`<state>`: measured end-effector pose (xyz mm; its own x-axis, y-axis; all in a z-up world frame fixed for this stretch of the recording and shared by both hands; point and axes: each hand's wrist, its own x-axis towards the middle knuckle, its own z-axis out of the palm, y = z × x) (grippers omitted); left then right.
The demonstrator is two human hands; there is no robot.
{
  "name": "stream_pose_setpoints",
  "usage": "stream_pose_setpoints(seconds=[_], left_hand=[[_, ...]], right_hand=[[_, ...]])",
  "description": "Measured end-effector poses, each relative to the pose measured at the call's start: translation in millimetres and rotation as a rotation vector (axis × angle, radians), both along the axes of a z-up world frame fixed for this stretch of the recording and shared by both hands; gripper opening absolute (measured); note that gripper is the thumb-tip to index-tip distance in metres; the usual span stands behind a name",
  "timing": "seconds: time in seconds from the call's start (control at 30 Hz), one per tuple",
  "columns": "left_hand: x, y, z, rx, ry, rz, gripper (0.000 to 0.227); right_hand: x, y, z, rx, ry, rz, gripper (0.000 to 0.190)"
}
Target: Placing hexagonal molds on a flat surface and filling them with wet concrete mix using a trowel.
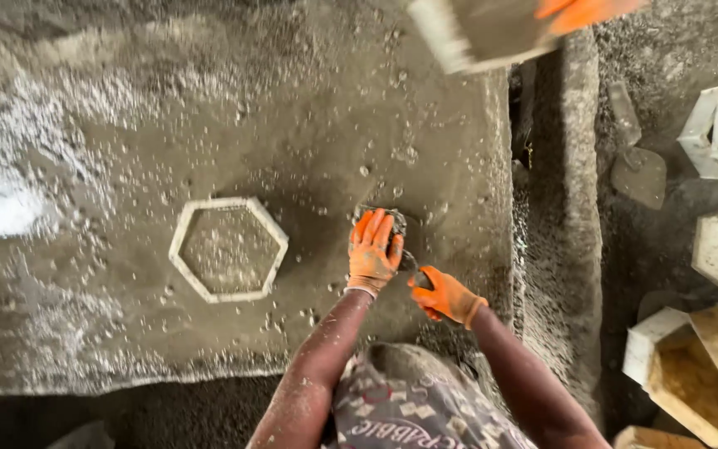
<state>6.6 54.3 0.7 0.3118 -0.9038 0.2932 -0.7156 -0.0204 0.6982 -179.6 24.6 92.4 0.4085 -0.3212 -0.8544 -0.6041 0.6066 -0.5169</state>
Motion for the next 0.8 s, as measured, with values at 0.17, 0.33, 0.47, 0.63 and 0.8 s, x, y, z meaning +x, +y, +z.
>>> stream_pose_setpoints(seconds=[0.17, 0.33, 0.47, 0.63, 0.8], left_hand=[[17.0, 51.9, 5.3, 0.068, 0.022, 0.1, 0.037], [50.2, 89.8, 49.7, 0.094, 0.078, 0.188, 0.038], [92.2, 103.5, 88.3, -0.011, 0.018, 0.257, 0.038], [170.8, 110.3, 114.5, -0.216, 0.025, 0.318, 0.037], [223.9, 137.9, 114.4, -0.505, 0.597, 0.623, 0.046]], right_hand=[[24.7, 42.3, 4.3, 0.107, -0.043, -0.022, 0.034], [45.0, 68.0, 10.7, 0.154, -0.145, 0.02, 0.033], [104.1, 71.3, 74.5, 0.067, -0.077, 0.081, 0.031], [182.8, 73.0, 107.6, -0.089, -0.129, 0.216, 0.03], [260.8, 60.8, 109.2, -0.36, -0.024, 0.454, 0.038]])
